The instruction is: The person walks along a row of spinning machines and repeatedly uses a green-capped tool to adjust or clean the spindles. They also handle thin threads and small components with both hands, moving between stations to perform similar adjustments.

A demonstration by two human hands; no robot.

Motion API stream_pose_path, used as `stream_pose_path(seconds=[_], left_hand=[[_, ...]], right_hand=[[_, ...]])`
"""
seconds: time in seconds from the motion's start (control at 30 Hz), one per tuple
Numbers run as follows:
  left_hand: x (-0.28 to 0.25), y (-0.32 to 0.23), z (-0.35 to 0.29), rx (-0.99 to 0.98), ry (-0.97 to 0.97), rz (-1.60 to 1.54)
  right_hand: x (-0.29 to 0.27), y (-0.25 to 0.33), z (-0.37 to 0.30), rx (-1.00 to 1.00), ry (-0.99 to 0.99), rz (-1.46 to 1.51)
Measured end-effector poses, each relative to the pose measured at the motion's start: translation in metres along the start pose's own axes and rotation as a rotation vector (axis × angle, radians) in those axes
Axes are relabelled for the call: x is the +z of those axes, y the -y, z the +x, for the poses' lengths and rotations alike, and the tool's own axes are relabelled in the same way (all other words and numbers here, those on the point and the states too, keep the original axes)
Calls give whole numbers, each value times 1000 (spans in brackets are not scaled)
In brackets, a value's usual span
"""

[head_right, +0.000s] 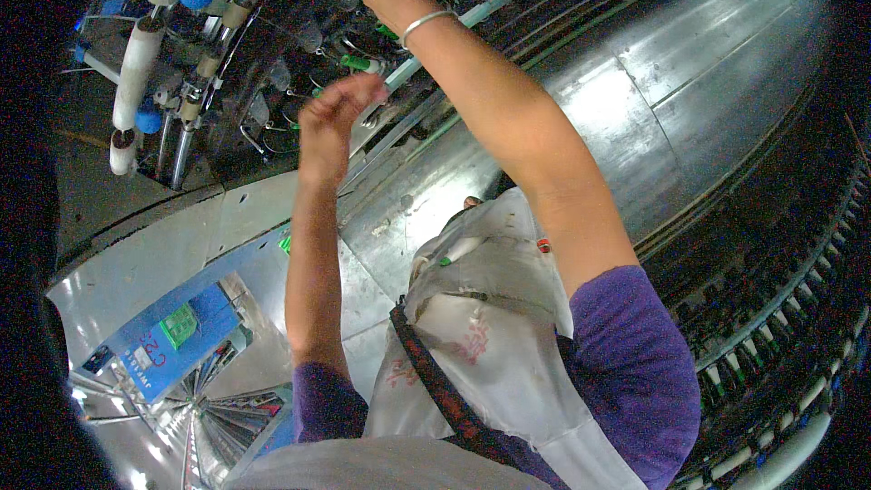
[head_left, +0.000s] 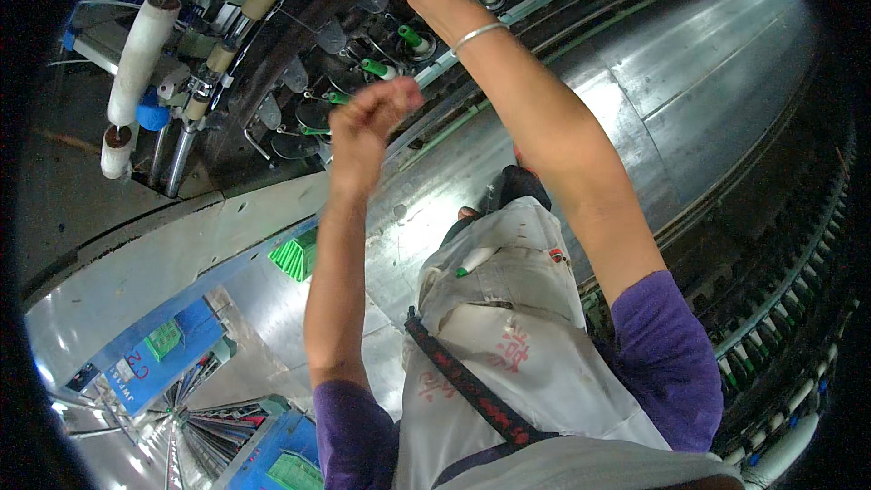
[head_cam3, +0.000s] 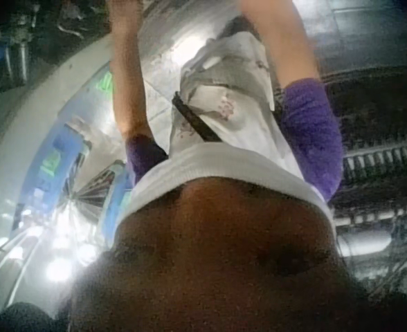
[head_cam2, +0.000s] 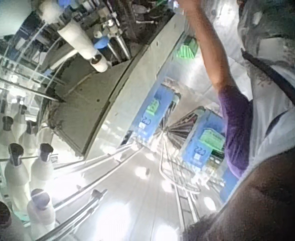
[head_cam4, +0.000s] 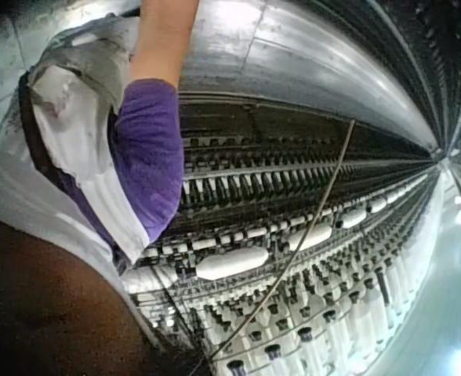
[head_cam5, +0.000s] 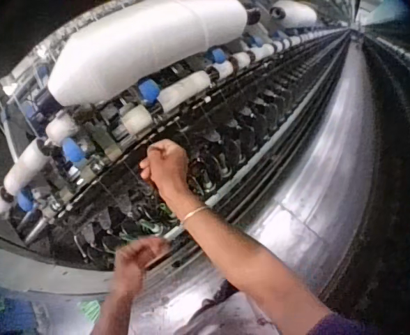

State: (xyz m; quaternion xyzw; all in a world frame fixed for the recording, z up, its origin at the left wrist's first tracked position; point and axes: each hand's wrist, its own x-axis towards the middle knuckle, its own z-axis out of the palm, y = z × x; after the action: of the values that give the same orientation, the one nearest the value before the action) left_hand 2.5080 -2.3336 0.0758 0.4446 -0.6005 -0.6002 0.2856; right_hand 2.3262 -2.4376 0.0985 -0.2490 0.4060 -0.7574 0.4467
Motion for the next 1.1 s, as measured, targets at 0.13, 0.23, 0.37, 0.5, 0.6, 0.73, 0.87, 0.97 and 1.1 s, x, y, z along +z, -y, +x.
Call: stream_pose_path(seconds=[0.13, 0.23, 0.37, 0.5, 0.6, 0.73, 0.87, 0.97, 1.1], left_hand=[[8, -44, 52, 55, -126, -293], [10, -58, 79, 27, -168, -531], [5, -68, 102, 32, -114, -718], [6, -79, 125, -5, -107, -759], [13, -88, 141, 0, -203, -739], [21, -83, 149, 38, -277, -670], [30, -25, 100, 344, -282, -123], [30, 51, 8, 235, -80, 75], [-7, 125, -132, 181, 164, 602]], right_hand=[[12, -12, 25, 164, -41, 479], [21, -28, 40, 260, -107, 608], [19, -43, 43, 392, 139, 674], [-7, -27, 26, 322, 398, 551], [-30, -2, 7, 264, 362, 315], [-56, 12, -24, 183, 262, 30], [-96, -8, -65, 181, 76, 52], [-134, -22, -112, 335, 86, -11], [-170, 4, -192, 656, 459, -157]])
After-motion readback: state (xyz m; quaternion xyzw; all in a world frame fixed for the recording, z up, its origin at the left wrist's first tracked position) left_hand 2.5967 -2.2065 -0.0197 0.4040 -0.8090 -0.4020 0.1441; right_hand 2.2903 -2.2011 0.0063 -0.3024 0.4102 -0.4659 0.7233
